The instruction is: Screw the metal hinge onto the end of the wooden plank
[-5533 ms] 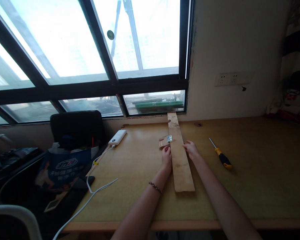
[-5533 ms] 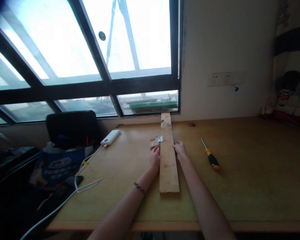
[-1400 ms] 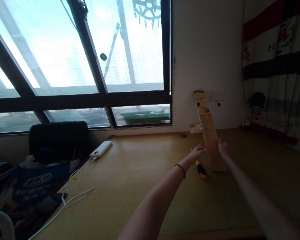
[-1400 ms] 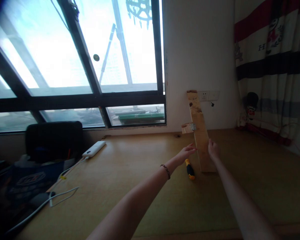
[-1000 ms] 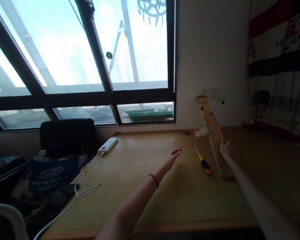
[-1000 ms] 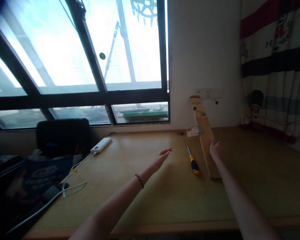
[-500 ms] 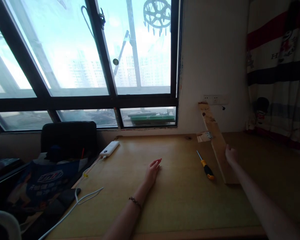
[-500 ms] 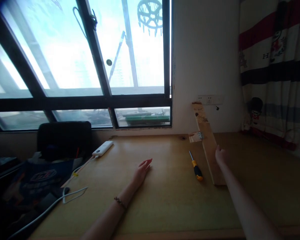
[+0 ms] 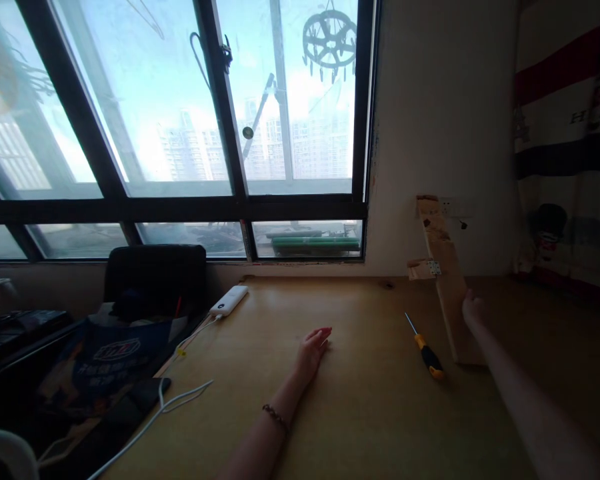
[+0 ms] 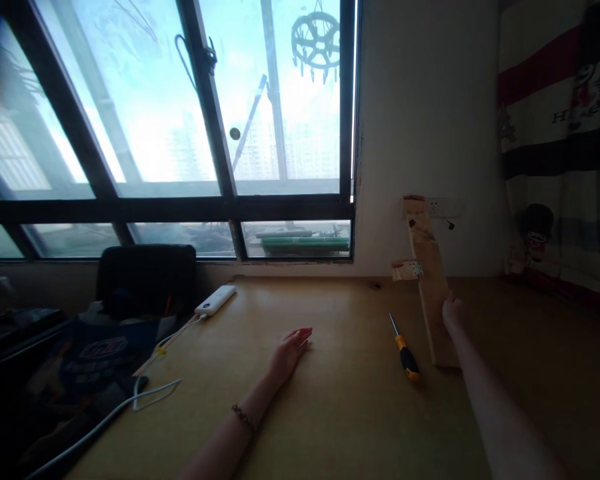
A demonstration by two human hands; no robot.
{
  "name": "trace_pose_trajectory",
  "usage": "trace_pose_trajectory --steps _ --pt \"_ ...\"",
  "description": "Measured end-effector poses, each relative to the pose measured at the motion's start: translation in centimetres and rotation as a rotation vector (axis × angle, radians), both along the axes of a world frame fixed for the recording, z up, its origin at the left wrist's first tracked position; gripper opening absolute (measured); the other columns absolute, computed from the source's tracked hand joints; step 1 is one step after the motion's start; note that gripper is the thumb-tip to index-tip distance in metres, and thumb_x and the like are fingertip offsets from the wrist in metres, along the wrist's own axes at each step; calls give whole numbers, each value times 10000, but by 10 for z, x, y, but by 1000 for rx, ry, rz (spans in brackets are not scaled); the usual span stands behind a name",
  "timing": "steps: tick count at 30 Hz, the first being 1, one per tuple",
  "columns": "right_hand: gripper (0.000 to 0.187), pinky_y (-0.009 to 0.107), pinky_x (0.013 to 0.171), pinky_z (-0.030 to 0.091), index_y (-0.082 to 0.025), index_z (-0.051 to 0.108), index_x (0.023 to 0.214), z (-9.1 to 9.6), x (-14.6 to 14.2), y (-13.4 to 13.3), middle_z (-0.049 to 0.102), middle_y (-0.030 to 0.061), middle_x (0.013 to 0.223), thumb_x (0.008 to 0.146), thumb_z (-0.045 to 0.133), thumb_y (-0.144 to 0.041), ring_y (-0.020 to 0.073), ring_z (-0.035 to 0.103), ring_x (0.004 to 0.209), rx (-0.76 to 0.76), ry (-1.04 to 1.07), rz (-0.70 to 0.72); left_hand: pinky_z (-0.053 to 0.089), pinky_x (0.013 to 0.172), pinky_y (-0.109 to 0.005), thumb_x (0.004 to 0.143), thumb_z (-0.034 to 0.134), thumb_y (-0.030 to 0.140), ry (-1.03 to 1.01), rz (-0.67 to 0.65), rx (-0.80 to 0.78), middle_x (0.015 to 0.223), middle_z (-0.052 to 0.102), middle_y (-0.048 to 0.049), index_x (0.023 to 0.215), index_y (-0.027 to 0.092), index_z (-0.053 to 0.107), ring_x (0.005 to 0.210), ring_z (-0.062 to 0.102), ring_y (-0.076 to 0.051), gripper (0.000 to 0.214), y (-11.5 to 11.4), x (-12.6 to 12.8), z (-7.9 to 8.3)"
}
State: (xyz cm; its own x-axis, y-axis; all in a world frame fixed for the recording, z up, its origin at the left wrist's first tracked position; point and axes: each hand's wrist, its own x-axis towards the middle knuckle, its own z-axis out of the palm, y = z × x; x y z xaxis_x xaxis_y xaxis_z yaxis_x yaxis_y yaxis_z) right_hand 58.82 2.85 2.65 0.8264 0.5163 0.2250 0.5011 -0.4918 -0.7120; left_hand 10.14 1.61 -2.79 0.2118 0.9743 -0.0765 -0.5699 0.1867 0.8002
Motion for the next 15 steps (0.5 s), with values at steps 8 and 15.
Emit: trace_pose_trajectory --steps 8,15 --pt "650 404 762 410 21 632 972 3 4 14 601 305 983 881 194 -449 329 582 957 -30 114 -59 416 877 -333 670 635 222 -46 -36 -14 1064 637 -123 833 136 654 1108 521 -252 185 3 -2 -1" --pt "610 422 785 400 54 627 970 5 7 16 587 322 1004 886 223 -395 365 555 997 -17 104 -20 413 886 -343 671 637 218 -43 -42 -4 1050 642 -120 832 137 657 1087 536 -251 182 3 -2 -1"
